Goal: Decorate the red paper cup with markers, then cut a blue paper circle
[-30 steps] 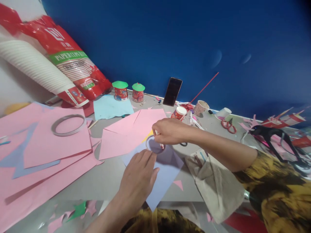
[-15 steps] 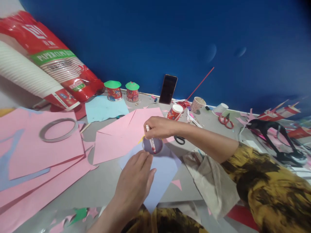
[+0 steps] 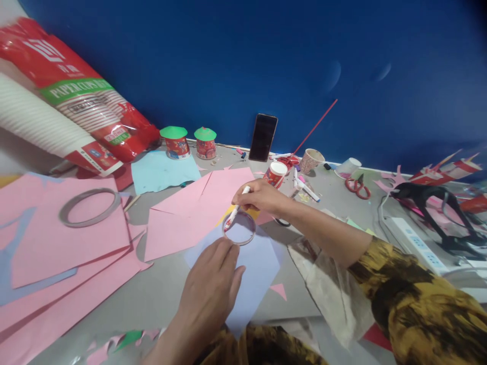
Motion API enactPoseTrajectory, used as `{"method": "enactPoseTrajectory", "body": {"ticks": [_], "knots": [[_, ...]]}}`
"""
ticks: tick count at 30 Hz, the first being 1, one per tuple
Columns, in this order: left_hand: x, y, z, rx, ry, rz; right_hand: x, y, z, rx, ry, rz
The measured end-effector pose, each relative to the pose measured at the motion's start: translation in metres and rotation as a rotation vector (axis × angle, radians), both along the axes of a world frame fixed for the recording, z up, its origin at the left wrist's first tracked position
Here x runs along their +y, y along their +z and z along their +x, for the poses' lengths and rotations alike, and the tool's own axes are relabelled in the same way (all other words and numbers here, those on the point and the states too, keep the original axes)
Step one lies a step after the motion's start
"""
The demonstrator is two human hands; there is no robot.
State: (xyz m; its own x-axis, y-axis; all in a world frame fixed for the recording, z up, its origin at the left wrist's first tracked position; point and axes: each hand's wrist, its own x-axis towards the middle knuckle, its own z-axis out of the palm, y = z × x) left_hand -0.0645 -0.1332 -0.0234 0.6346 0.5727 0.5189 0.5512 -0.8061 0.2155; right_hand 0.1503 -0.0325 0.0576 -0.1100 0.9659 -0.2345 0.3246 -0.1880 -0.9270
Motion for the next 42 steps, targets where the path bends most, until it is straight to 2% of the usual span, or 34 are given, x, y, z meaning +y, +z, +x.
{"method": "enactPoseTrajectory", "body": {"ticks": [5, 10, 13, 17, 23, 26, 29, 31, 33, 35, 37, 39, 40, 42], "knots": [[0.000, 0.001, 0.000, -0.004, -0.001, 0.027, -0.024, -0.007, 0.014, 0.046, -0.148, 0.087], [-0.001, 0.000, -0.002, 0.001, 0.011, 0.059, -0.058, 0.000, 0.036, -0.083, -0.212, 0.300], [0.001, 0.002, -0.004, 0.007, 0.017, -0.002, -0.075, 0.003, 0.049, -0.097, -0.266, 0.440], [0.014, 0.011, -0.002, 0.045, 0.079, -0.115, -0.092, 0.003, 0.061, -0.123, -0.264, 0.500], [0.042, 0.029, 0.014, 0.216, 0.186, -0.168, -0.118, 0.007, 0.080, -0.202, -0.206, 0.567], [0.051, 0.032, 0.023, 0.285, 0.229, -0.241, -0.129, 0.005, 0.095, -0.172, -0.270, 0.566], [0.060, 0.033, 0.027, 0.289, 0.261, -0.314, -0.133, -0.004, 0.116, -0.035, -0.463, 0.479], [0.067, 0.036, 0.024, 0.214, 0.282, -0.345, -0.132, -0.012, 0.131, 0.094, -0.610, 0.420], [0.075, 0.044, 0.015, 0.097, 0.325, -0.347, -0.130, -0.019, 0.146, 0.232, -0.700, 0.417], [0.081, 0.053, 0.003, 0.054, 0.435, -0.305, -0.128, -0.024, 0.159, 0.293, -0.749, 0.418], [0.082, 0.060, -0.010, 0.060, 0.529, -0.189, -0.126, -0.028, 0.169, 0.252, -0.758, 0.406], [0.078, 0.060, -0.023, 0.074, 0.546, -0.108, -0.120, -0.030, 0.178, 0.165, -0.754, 0.404], [0.074, 0.058, -0.028, 0.087, 0.506, -0.131, -0.116, -0.030, 0.181, 0.127, -0.754, 0.408], [0.066, 0.050, -0.038, 0.078, 0.435, -0.302, -0.105, -0.031, 0.187, 0.036, -0.750, 0.418]]}}
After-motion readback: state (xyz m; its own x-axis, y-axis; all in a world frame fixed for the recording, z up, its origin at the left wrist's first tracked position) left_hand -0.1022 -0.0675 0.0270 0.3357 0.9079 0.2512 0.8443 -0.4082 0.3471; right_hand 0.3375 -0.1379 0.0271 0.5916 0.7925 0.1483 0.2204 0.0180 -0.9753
